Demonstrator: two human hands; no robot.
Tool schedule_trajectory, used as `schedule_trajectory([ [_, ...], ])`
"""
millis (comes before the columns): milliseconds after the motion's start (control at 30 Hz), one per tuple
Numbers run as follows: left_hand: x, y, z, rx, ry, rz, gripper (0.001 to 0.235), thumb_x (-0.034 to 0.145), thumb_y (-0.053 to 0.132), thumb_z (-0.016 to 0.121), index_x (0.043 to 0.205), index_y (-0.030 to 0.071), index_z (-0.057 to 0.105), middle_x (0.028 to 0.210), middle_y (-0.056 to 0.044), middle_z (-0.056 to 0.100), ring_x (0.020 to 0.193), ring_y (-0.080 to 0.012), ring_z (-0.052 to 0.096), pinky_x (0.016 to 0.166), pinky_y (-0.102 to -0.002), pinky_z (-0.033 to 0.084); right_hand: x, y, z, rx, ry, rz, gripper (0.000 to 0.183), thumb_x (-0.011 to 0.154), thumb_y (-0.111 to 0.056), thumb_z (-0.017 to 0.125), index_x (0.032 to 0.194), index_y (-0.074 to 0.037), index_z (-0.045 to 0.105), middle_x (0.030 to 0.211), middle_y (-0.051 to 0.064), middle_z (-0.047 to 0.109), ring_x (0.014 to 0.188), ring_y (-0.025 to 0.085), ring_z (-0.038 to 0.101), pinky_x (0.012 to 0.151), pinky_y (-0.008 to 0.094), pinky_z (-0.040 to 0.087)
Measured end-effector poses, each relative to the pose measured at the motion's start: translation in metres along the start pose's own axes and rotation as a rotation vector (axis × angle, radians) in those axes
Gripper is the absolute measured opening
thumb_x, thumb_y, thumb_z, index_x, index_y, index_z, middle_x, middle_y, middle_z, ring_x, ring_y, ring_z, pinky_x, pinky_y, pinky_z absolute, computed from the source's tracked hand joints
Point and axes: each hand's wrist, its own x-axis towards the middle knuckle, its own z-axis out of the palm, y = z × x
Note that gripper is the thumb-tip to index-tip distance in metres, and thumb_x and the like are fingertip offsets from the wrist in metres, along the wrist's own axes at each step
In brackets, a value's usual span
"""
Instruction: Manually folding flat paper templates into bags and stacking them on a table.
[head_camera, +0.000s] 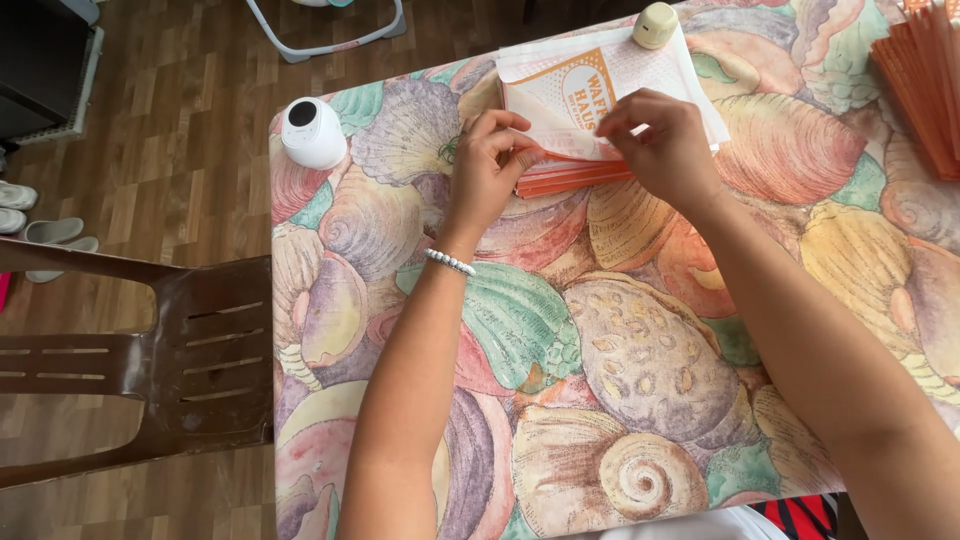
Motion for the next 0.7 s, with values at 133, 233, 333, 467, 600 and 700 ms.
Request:
schedule_trajectory([
  [133, 0.0, 0.002, 0.002, -0.046, -0.024, -0.02, 0.009, 0.09, 0.014, 0.078, 0.095, 0.007, 0.077, 0.109, -0.003, 0.066, 0.108, -0.0205, 0.058, 0.087, -0.032, 0.054, -0.003, -0.002, 0.004, -0.248, -0.137, -0.032, 0.027, 0.095, -0.029, 0.075, 0.118, -0.018, 0.081, 0.125, 0.009, 0.069, 0.056, 0.021, 0.055, 0.063, 0.036, 0.048],
  [233, -0.001, 0.0, 0.003, -0.108, -0.02, -0.053, 0.007, 0.089, 0.012, 0.079, 0.095, 0.01, 0.076, 0.11, -0.002, 0.064, 0.108, -0.0175, 0.061, 0.081, -0.028, 0.053, -0.002, 0.012, 0.012, -0.4, -0.103, -0.223, 0.012, 0.099, -0.021, 0.076, 0.107, -0.017, 0.085, 0.125, 0.009, 0.072, 0.096, 0.027, 0.068, 0.073, 0.042, 0.053],
  [333, -0.004, 0.001, 0.002, -0.097, 0.063, -0.032, 0.04, 0.086, 0.014, 0.085, 0.119, 0.013, 0.061, 0.124, -0.007, 0.056, 0.121, -0.0249, 0.056, 0.09, -0.031, 0.061, 0.001, 0.002, 0.011, -0.166, -0.096, -0.026, 0.014, 0.101, -0.02, 0.076, 0.106, -0.007, 0.081, 0.107, 0.004, 0.069, 0.072, 0.021, 0.056, 0.064, 0.036, 0.041],
  [467, -0.002, -0.001, -0.003, -0.052, 0.113, -0.012, 0.043, 0.085, 0.028, 0.085, 0.111, 0.012, 0.055, 0.114, -0.006, 0.052, 0.1, -0.0185, 0.056, 0.079, -0.028, 0.054, 0.002, 0.009, 0.012, 0.055, 0.068, 0.173, 0.016, 0.108, -0.018, 0.073, 0.104, -0.003, 0.076, 0.089, 0.003, 0.064, 0.077, 0.01, 0.056, 0.063, 0.026, 0.042],
  [600, -0.002, -0.005, 0.002, -0.022, -0.019, -0.006, 0.014, 0.09, 0.024, 0.078, 0.091, 0.01, 0.079, 0.115, -0.005, 0.065, 0.11, -0.02, 0.054, 0.075, -0.026, 0.055, 0.0, 0.01, 0.013, 0.037, 0.128, 0.139, 0.016, 0.111, -0.017, 0.07, 0.103, -0.003, 0.073, 0.086, 0.001, 0.064, 0.076, 0.009, 0.055, 0.057, 0.023, 0.045],
  [700, 0.001, -0.006, 0.004, -0.04, -0.003, -0.014, 0.009, 0.089, 0.018, 0.079, 0.089, 0.01, 0.078, 0.111, -0.002, 0.065, 0.108, -0.02, 0.055, 0.08, -0.03, 0.052, 0.0, -0.002, 0.012, -0.047, 0.066, 0.057, 0.01, 0.106, -0.009, 0.074, 0.098, -0.003, 0.076, 0.093, 0.005, 0.067, 0.076, 0.012, 0.058, 0.06, 0.026, 0.044],
])
